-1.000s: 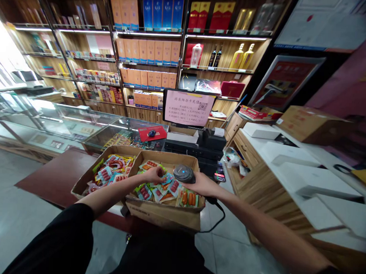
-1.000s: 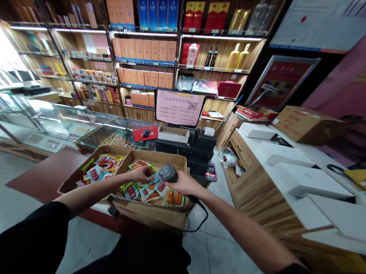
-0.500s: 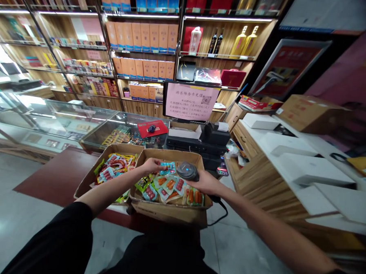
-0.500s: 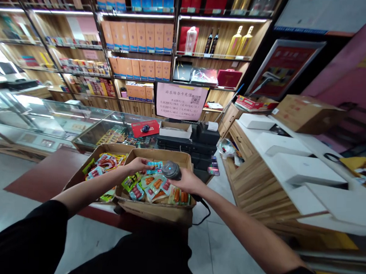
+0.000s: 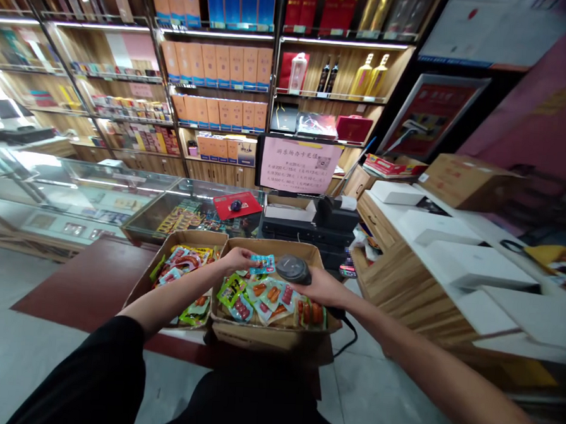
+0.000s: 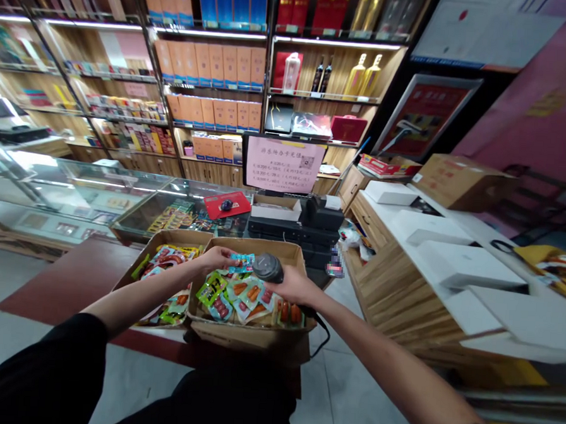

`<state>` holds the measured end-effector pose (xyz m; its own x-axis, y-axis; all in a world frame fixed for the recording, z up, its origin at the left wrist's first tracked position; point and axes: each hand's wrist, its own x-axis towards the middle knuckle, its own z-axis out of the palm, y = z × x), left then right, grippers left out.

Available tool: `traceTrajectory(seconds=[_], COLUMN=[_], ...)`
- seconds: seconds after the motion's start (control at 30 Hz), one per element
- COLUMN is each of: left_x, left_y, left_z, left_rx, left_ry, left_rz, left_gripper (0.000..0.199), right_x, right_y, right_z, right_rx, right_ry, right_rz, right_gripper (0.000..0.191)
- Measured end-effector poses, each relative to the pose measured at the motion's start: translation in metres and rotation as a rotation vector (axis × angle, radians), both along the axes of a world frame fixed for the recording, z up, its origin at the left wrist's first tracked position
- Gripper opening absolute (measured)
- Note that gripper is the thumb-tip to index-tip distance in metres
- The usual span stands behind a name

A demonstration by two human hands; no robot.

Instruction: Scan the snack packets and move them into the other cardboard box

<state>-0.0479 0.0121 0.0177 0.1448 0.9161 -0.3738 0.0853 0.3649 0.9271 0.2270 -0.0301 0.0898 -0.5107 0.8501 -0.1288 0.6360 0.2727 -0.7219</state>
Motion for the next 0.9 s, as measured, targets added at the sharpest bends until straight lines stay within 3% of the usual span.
traceTrajectory(seconds=[0.1, 0.23, 0.33, 0.47, 0.57, 0.67, 0.9], left_x=[-0.038, -0.123, -0.183, -0.222, -0.218, -0.194, -0.093], left_y=[-0.008, -0.035, -0.064, -0.091, -0.092, -0.078, -0.028], left_z=[0.007, 0.016, 0.022, 0.026, 0.023, 0.018, 0.01], left_rx=[0.008, 0.085, 0.13, 0.154, 0.156, 0.16, 0.171], left_ry=[-0.021, 0.034, 0.085, 0.145, 0.168, 0.173, 0.14], left_rz=[0.113, 0.25, 0.337, 0.405, 0.374, 0.297, 0.007], left_gripper=[0.052, 0.052, 0.052, 0.046, 0.047, 0.05, 0.049], right_x=[-0.019, -0.045, -0.057, -0.065, -0.065, -0.059, -0.023], right_y=[0.007, 0.021, 0.034, 0.045, 0.045, 0.04, 0.016], right_z=[0.008, 0.014, 0.009, 0.0, -0.001, 0.005, 0.021], right_rx=[-0.023, 0.066, 0.099, 0.087, 0.107, 0.109, 0.077], right_ry=[-0.074, -0.145, -0.151, -0.167, -0.172, -0.172, -0.061], right_rz=[0.002, 0.051, 0.107, 0.14, 0.141, 0.102, -0.031], right_gripper=[0.042, 0.043, 0.05, 0.051, 0.051, 0.055, 0.052])
